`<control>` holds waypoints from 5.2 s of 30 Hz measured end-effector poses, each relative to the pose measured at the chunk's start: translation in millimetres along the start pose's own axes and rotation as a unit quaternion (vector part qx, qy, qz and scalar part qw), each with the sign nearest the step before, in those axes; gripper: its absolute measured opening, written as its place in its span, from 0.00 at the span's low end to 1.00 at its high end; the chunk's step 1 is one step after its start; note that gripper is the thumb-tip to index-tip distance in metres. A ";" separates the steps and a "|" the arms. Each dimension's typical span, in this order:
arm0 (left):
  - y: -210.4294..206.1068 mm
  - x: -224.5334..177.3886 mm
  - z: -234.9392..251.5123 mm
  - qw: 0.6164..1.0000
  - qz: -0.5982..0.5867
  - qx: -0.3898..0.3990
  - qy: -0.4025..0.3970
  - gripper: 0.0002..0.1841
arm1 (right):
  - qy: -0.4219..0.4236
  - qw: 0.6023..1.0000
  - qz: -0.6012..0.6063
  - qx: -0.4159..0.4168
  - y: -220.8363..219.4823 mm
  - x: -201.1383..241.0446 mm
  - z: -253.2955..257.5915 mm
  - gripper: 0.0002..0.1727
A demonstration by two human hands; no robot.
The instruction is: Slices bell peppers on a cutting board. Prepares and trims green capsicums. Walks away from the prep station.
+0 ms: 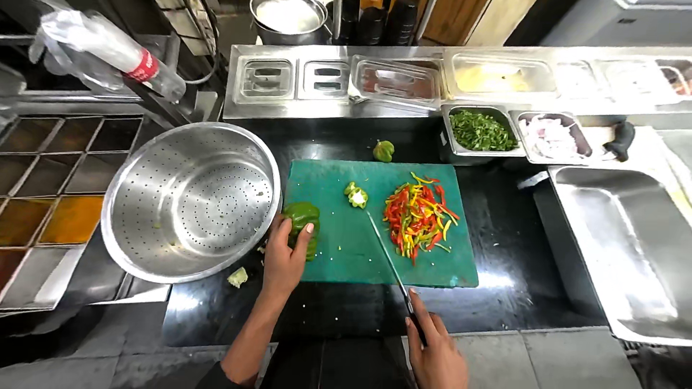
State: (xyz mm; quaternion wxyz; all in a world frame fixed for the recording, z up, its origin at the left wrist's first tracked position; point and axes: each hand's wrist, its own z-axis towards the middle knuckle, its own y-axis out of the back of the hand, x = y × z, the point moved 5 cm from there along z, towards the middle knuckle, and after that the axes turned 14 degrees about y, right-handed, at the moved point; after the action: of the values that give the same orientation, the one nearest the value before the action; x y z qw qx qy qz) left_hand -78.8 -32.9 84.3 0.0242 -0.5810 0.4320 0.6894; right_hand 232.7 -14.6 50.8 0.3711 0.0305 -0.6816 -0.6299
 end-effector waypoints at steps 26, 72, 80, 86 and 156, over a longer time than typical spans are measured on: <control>123.9 -47.7 -12.1 0.926 -0.256 -0.212 -0.181 0.16 | 0.071 0.988 0.000 0.139 -59.8 62.3 89.6 0.33; 97.7 -65.8 -2.6 0.972 -0.217 -0.078 -0.044 0.13 | 0.164 0.985 -0.013 0.053 -34.0 25.2 58.2 0.32; -25.9 -64.6 53.9 0.997 -0.011 0.070 -0.003 0.17 | 0.217 0.972 0.055 0.072 -46.8 43.2 1.7 0.33; -82.0 -49.5 98.6 0.961 0.255 0.110 0.020 0.21 | 0.123 0.988 0.043 0.078 -36.7 21.6 9.4 0.31; 82.2 135.4 82.3 0.986 -0.100 0.116 -0.071 0.31 | 0.062 0.985 -0.009 0.161 -66.1 120.6 133.3 0.28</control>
State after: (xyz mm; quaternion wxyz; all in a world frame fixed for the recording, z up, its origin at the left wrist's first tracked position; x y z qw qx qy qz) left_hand -230.8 -96.4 15.6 0.1908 -0.5641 0.4457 0.6684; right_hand 44.8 22.0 58.1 0.3971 0.1348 -0.7494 -0.5125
